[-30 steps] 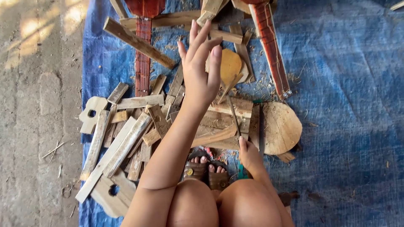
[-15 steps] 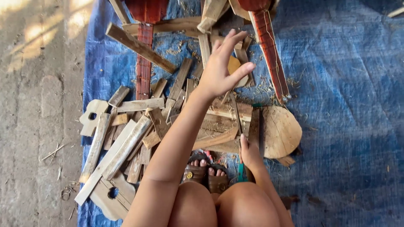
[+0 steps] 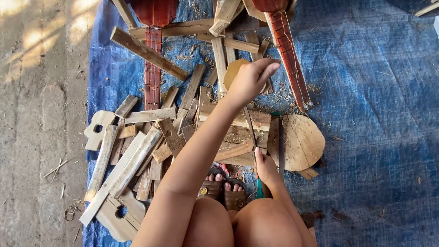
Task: Shaping thin wooden strips using a sickle and cutting them to size with a hacksaw as part of instrument construction or repair.
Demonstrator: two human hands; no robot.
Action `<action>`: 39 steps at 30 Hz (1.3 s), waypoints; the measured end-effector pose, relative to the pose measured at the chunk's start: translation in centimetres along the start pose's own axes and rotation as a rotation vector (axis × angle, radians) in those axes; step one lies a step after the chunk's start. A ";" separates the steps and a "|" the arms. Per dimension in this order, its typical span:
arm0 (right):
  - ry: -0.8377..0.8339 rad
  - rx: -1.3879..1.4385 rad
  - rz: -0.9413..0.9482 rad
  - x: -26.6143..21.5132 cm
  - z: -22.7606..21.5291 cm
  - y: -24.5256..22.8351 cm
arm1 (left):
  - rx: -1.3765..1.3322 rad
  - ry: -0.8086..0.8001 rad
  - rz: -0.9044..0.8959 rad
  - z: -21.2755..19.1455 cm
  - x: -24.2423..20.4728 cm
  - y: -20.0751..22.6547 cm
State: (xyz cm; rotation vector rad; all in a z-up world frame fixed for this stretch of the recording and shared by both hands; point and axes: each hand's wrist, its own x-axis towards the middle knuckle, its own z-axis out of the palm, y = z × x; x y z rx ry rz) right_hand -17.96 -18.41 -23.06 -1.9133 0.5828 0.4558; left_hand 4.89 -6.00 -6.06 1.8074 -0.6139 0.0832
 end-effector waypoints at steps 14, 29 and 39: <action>-0.016 0.040 0.000 -0.6 0.0 0.3 | -0.138 -0.027 0.052 0.0 -0.9 0.2; -0.020 0.017 0.121 -1.5 -1.3 -2.8 | -0.386 0.357 0.156 -5.8 -2.7 4.3; -0.062 -0.192 0.101 -1.4 0.0 -1.7 | -0.389 0.393 0.188 -5.3 -3.6 3.6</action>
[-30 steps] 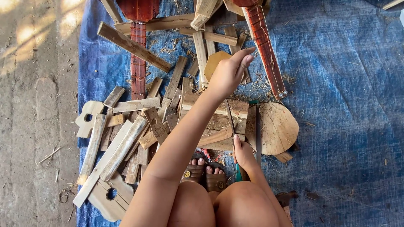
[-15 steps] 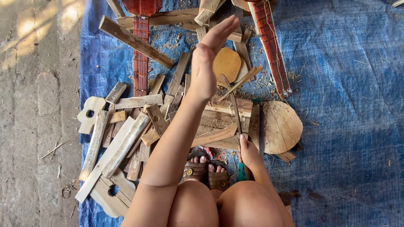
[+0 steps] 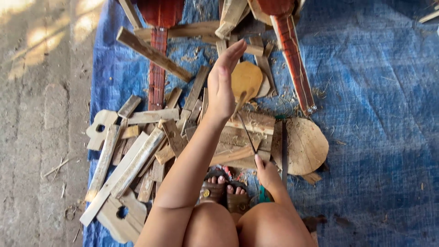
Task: Shaping thin wooden strips using a sickle and cutting them to size with a hacksaw as part of instrument construction or repair.
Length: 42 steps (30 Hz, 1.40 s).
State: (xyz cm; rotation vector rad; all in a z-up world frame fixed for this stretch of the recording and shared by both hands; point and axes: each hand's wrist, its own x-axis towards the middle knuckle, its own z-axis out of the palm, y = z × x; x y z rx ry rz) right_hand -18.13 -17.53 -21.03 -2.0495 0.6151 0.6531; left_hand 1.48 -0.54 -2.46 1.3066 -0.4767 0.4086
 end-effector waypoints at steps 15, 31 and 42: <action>0.013 -0.028 0.094 0.5 0.9 0.1 | -0.023 -0.090 -0.088 0.9 -0.6 -2.7; -0.020 -0.167 0.056 3.7 1.0 3.6 | 0.891 -0.503 -0.777 -5.7 -22.5 -10.8; -0.045 -0.129 0.105 4.0 1.6 4.7 | 1.070 -0.868 -1.121 -3.1 -27.8 -13.9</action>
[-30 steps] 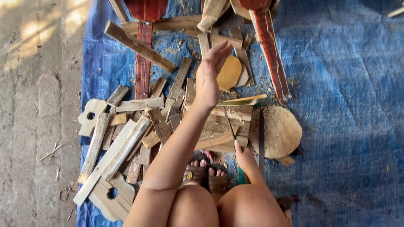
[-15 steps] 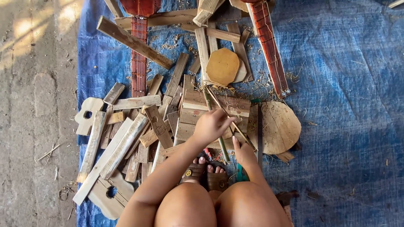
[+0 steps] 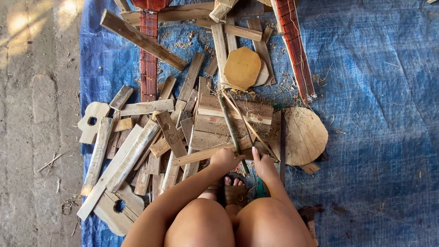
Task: Shaping thin wooden strips using a sickle and cutting them to size with a hacksaw as part of instrument construction or repair.
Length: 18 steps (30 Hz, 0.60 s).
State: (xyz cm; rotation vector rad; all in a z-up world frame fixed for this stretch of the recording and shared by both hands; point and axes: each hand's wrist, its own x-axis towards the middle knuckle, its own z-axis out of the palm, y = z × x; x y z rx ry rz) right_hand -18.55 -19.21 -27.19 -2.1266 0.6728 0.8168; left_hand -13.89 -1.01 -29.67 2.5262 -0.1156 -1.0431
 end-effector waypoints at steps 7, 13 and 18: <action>-0.004 0.082 -0.018 0.3 0.3 0.4 | -0.233 -0.131 0.030 5.8 2.8 -2.1; -0.002 0.079 -0.004 0.4 0.6 0.5 | -0.400 -0.058 -0.018 4.7 1.3 -1.8; -0.008 0.107 0.049 -0.3 0.7 0.4 | -0.537 0.050 -0.099 2.2 -3.0 -4.0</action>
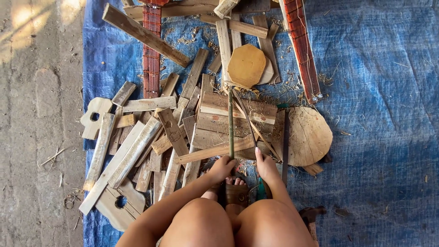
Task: Shaping thin wooden strips using a sickle and cutting them to size with a hacksaw as part of instrument construction or repair.
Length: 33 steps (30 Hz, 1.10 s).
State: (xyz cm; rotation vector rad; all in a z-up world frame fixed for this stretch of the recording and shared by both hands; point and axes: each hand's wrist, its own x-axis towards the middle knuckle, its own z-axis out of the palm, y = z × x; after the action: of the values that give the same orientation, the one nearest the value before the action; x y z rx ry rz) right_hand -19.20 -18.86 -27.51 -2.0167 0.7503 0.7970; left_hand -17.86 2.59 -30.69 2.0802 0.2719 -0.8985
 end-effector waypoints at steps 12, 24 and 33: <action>-0.002 0.103 0.012 -1.2 -0.4 -2.0 | -0.250 0.317 -0.037 -16.1 -11.5 -4.1; -0.029 0.127 -0.026 1.7 0.9 0.6 | 0.074 0.853 0.685 -30.8 -8.0 13.6; -0.075 0.207 0.065 4.0 0.3 2.8 | 0.138 1.187 0.998 -40.9 5.7 37.8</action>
State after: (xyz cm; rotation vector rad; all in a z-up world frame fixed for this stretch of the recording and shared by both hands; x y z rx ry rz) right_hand -18.84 -20.82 -32.03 -1.7766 0.8240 0.7932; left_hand 24.88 9.53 4.83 2.2203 -0.2467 0.9586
